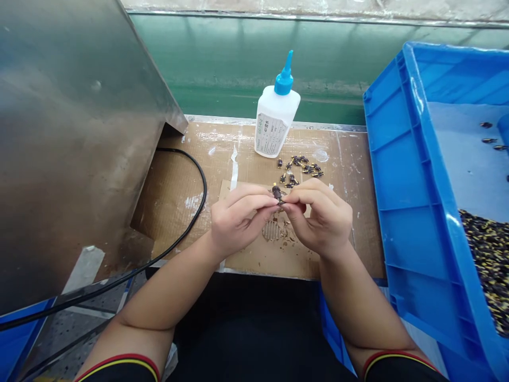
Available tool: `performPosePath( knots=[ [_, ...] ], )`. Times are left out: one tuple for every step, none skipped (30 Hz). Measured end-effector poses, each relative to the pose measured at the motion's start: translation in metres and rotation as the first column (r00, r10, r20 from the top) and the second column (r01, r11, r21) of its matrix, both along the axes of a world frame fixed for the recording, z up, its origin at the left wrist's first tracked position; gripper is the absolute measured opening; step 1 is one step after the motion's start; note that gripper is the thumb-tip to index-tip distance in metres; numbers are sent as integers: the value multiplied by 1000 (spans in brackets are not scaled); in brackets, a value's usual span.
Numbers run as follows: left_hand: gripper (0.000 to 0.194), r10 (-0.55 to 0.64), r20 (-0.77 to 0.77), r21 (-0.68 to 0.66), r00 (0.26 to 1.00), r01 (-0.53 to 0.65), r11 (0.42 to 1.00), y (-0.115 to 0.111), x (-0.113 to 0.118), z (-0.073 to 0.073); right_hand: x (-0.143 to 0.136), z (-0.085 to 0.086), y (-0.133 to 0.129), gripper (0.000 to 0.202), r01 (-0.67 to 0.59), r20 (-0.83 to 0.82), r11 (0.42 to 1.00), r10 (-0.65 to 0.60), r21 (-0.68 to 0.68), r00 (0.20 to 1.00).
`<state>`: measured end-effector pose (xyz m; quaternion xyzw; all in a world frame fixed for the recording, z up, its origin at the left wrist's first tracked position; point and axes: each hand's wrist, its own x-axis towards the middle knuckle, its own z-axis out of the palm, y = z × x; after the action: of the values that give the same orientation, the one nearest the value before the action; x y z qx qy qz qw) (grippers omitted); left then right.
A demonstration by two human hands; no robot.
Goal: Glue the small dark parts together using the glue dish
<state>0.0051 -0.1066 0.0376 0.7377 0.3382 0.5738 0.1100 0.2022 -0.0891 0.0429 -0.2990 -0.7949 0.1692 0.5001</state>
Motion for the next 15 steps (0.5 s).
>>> performPosePath(
  knots=[
    [18, 7, 15, -7, 1000, -7, 1000, 0, -1, -1, 0, 2, -1, 9, 0, -26, 999, -1, -33, 1000],
    [18, 13, 39, -25, 999, -12, 1000, 0, -1, -1, 2, 5, -2, 5, 4, -91, 997, -12, -81, 996],
    [18, 24, 71, -50, 997, -20, 999, 0, -2, -2, 5, 7, -2, 16, -14, -190, 988, -16, -156, 982],
    [17, 43, 108, -78, 993, -34, 996, 0, -3, -4, 9, 9, -2, 30, -74, -316, 967, -7, -246, 949],
    [16, 64, 143, -102, 988, -49, 994, 1, -4, -4, 14, 10, -1, 42, -180, -457, 929, 13, -324, 889],
    [15, 84, 168, -122, 982, -64, 991, 1, -4, -5, 20, 11, 1, 50, -314, -597, 878, 41, -362, 801],
    [13, 101, 182, -136, 978, -76, 988, 1, -4, -6, 25, 10, 4, 54, -449, -713, 818, 70, -359, 698],
    [12, 113, 186, -143, 976, -87, 986, 2, -5, -6, 31, 8, 7, 54, -555, -796, 762, 89, -333, 599],
    [10, 121, 181, -139, 976, -96, 986, 2, -5, -6, 35, 5, 9, 53, -617, -850, 726, 87, -303, 519],
    [9, 125, 168, -129, 978, -104, 986, 2, -4, -6, 38, 2, 11, 52, -647, -883, 708, 71, -284, 464],
    [9, 128, 152, -116, 980, -111, 987, 3, -4, -5, 40, -1, 13, 50, -659, -899, 697, 48, -283, 436],
    [9, 129, 137, -104, 982, -115, 988, 3, -4, -5, 41, -5, 13, 49, -669, -906, 684, 27, -291, 422],
    [9, 124, 125, -95, 984, -113, 989, 3, -4, -5, 42, -8, 13, 48, -680, -912, 671, 14, -295, 409],
    [10, 118, 115, -89, 986, -108, 990, 3, -4, -5, 42, -11, 13, 46, -694, -923, 662, 10, -283, 385],
    [11, 111, 109, -83, 988, -103, 991, 3, -4, -5, 42, -13, 11, 44, -716, -935, 646, 15, -262, 355]
  ],
)
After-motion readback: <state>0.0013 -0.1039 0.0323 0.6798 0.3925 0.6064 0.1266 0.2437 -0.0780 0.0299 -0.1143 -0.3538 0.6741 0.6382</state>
